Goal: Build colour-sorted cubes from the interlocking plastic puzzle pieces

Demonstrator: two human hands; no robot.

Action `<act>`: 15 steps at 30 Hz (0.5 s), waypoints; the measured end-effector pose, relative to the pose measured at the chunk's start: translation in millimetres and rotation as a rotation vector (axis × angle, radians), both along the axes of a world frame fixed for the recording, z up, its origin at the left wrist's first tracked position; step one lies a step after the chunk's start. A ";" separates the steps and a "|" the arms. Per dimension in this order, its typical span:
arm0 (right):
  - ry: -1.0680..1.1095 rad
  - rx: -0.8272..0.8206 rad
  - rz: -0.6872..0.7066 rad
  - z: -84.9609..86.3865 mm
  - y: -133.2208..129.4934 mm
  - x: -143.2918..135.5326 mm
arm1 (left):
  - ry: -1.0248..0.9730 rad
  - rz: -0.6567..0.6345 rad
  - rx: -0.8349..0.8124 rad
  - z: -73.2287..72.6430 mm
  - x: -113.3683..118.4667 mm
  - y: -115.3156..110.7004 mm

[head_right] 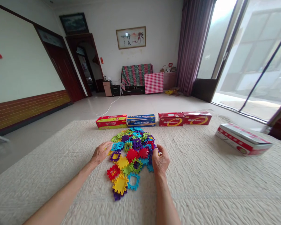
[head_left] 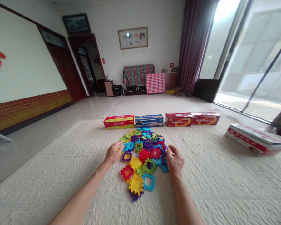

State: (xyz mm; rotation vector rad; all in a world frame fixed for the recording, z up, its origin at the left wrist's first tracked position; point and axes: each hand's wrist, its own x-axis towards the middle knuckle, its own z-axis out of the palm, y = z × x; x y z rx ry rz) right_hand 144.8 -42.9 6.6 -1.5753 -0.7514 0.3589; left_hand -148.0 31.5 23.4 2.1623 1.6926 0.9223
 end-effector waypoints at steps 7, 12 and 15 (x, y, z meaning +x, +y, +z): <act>-0.043 0.002 0.019 -1.8 1.3 -1.2 | -0.063 0.089 0.083 -37.3 5.1 -61.6; -0.057 0.014 0.008 0.4 1.4 -1.8 | -0.070 -0.097 0.081 -32.5 23.3 -93.0; -0.065 0.021 0.012 -0.1 2.2 -1.5 | 0.001 -0.256 0.077 -30.7 26.9 -97.9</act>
